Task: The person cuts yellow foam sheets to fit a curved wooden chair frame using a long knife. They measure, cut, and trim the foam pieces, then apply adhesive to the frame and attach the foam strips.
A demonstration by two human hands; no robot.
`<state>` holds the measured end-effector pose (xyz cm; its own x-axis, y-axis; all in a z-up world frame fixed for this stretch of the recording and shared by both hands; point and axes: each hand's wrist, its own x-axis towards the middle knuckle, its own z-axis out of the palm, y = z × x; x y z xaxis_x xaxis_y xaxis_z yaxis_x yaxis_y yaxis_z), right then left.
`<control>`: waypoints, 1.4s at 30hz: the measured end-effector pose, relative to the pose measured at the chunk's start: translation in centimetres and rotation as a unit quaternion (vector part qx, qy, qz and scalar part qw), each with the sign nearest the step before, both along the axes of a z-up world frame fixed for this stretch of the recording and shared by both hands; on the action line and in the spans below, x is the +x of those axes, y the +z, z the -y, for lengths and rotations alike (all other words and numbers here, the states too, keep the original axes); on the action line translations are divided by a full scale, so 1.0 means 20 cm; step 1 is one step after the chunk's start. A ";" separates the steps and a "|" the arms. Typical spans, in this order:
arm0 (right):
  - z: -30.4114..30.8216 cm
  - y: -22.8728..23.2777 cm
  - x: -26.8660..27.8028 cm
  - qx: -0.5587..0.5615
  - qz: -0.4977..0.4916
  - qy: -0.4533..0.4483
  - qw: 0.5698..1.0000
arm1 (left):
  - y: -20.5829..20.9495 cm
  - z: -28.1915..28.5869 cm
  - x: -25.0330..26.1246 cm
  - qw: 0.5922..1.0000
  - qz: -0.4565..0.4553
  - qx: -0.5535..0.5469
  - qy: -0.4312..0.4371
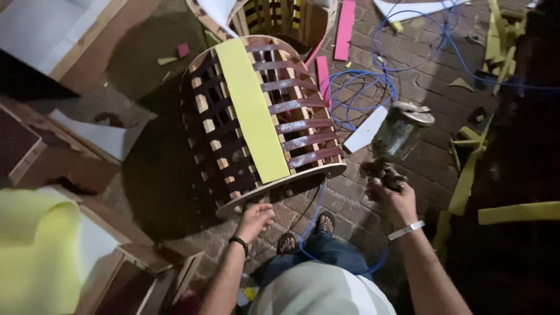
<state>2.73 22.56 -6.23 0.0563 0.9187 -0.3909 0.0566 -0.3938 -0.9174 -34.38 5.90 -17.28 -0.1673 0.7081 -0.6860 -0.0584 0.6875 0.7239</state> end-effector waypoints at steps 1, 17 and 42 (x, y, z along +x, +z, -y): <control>0.02 0.00 0.02 -0.001 -0.008 -0.008 1.000 | -0.01 0.00 0.00 1.000 0.001 0.010 -0.004; -0.44 0.04 0.28 -0.004 -0.055 0.073 0.996 | -0.05 -0.37 0.45 0.998 -0.028 -0.004 0.052; -0.43 0.21 -0.49 -0.011 -0.080 0.252 0.964 | 0.09 -0.18 0.18 0.977 -0.024 0.051 0.204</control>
